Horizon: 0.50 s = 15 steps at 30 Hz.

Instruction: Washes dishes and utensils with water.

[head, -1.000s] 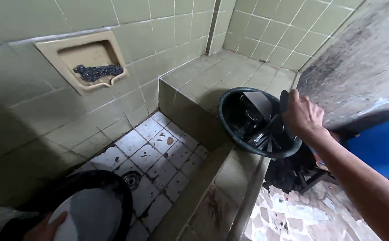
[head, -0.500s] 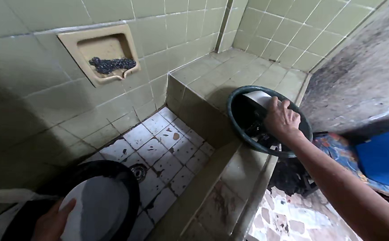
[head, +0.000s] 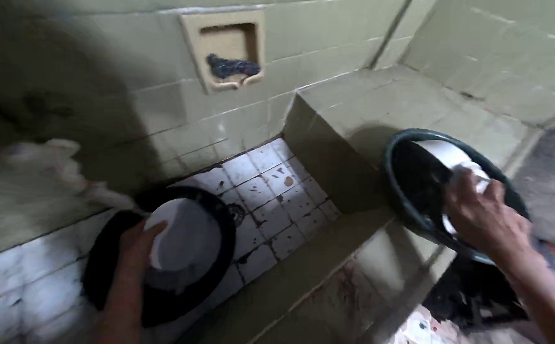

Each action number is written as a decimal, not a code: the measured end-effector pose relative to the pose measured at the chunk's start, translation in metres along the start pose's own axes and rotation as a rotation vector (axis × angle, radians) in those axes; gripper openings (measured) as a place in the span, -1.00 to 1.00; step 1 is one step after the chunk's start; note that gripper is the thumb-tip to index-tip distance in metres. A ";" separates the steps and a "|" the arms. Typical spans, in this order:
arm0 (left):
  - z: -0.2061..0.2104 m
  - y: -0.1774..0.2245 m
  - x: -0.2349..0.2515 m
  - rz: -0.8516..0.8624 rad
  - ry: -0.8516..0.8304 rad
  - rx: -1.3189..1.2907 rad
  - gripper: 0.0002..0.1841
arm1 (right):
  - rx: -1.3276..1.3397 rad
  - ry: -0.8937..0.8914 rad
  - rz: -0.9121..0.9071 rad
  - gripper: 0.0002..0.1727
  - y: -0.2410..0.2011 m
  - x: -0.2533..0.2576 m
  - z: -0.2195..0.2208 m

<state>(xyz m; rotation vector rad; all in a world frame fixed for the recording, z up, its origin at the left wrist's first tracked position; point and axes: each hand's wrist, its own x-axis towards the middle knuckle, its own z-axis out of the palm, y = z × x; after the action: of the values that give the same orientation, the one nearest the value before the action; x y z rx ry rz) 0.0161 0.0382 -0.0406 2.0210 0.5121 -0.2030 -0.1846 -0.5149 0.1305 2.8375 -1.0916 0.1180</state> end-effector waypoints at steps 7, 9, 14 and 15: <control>-0.004 -0.026 -0.037 -0.243 0.185 -0.528 -0.41 | 0.655 0.116 -0.685 -0.30 -0.098 -0.030 -0.009; -0.006 -0.032 -0.043 -0.346 0.187 -0.659 -0.35 | 0.813 -0.094 -0.831 -0.36 -0.173 -0.060 -0.003; -0.001 -0.018 -0.050 -0.370 0.159 -0.796 -0.37 | 0.725 -0.565 -1.255 -0.39 -0.332 -0.092 0.069; 0.002 -0.017 -0.049 -0.361 0.142 -0.831 -0.39 | 0.573 -0.575 -1.325 -0.34 -0.357 -0.091 0.087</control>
<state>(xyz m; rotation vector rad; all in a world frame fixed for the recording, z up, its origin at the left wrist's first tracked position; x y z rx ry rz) -0.0351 0.0306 -0.0375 1.1292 0.8801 -0.0436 -0.0095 -0.2014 0.0111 3.4684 1.1495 -0.5804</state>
